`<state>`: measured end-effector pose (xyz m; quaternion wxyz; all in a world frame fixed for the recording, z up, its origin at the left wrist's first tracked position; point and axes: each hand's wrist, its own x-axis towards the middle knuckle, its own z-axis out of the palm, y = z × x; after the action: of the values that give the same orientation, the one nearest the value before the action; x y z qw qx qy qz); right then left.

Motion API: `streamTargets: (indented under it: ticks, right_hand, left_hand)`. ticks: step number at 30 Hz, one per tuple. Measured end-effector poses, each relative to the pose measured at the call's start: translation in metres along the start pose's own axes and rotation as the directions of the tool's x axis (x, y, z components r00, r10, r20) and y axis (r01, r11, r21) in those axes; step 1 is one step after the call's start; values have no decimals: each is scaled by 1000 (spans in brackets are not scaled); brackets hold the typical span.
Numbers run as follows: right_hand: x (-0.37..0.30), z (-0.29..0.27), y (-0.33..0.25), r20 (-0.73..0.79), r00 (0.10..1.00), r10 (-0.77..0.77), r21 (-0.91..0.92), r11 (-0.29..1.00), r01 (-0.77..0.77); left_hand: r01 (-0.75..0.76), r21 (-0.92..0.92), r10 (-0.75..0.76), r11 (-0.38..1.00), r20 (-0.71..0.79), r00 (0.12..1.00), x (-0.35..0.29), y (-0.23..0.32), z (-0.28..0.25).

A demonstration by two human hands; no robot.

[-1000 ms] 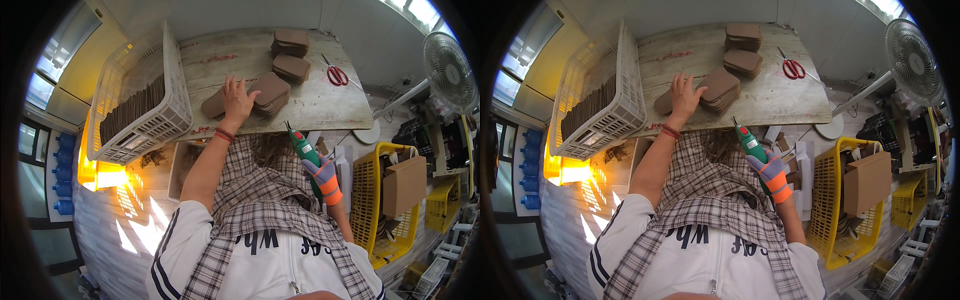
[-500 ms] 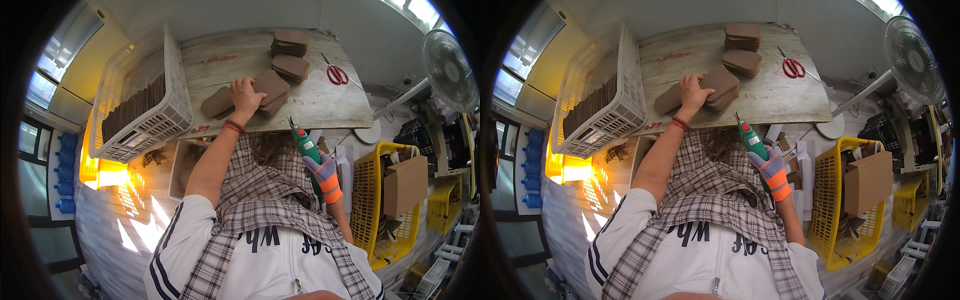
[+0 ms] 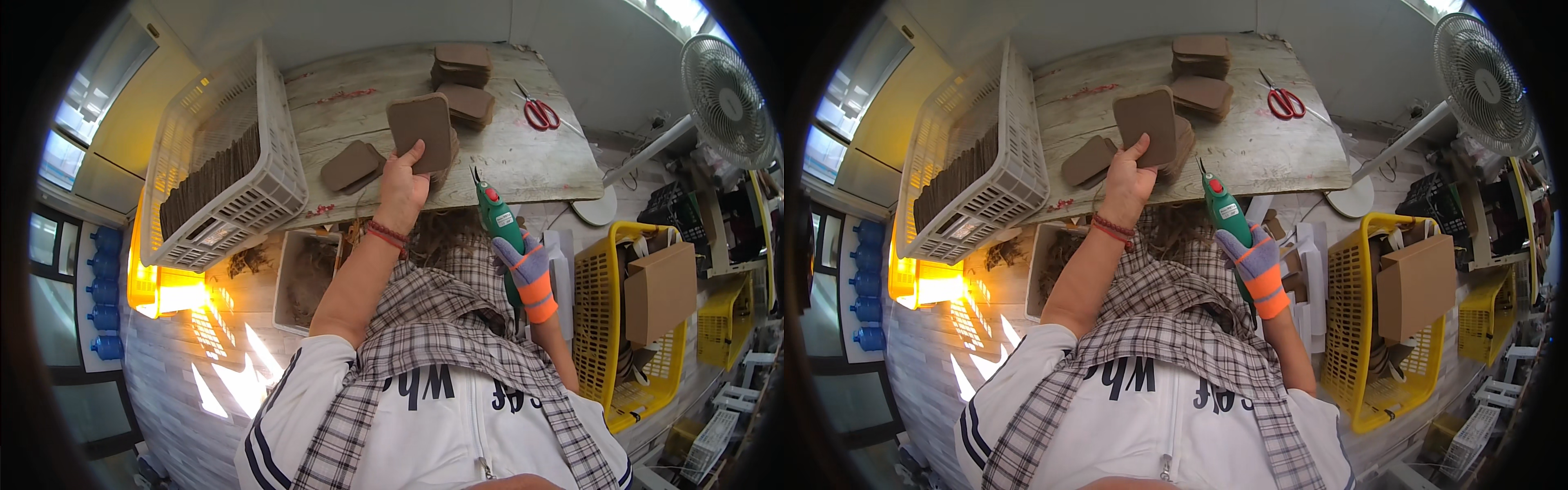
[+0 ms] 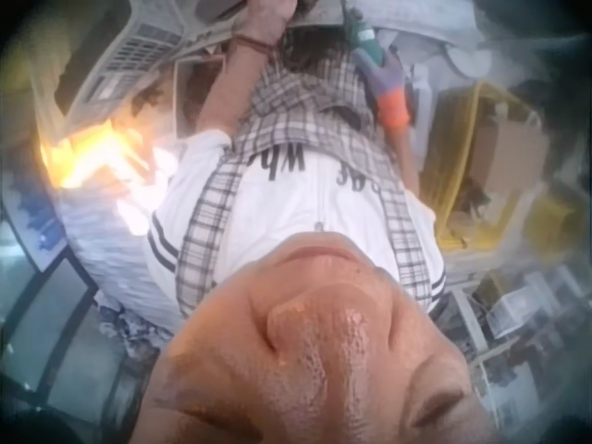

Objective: The person uses a rotary tool to smooth the edges of rectangular cardboard pieces. They pick up each piece from a stack, run the tool along the perimeter, and place the finished piece into a white plastic basket.

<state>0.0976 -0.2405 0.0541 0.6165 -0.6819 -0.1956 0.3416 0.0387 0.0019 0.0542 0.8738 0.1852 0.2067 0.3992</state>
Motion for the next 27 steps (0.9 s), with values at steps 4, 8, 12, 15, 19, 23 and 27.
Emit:
streamTargets:
  ticks: [4,8,12,15,19,23,27]
  right_hand:
    - [3,2,-9,-27,1000,10,41,999,-9]
    - [1,5,-19,-27,1000,9,46,999,-8]
    - [-1,6,-23,-35,999,30,76,997,-27]
    - [-1,6,-26,-48,999,12,68,998,-9]
    - [2,6,-24,-78,997,-23,95,995,31]
    - [4,7,-31,-123,991,-47,88,994,58]
    - [5,4,-37,-117,992,-46,77,995,56]
  left_hand:
    - [47,-247,-50,968,-4,999,-18,-16,13]
    - [80,-292,-60,953,77,995,-13,-33,8]
    - [106,-278,-82,955,97,992,-21,-39,15]
    - [132,-256,-102,958,127,987,-25,-46,12]
    - [200,-204,-169,958,162,972,-32,-55,9]
    - [189,-145,-159,971,195,968,-44,-60,11]
    - [225,-100,-197,969,230,953,-52,-64,9]
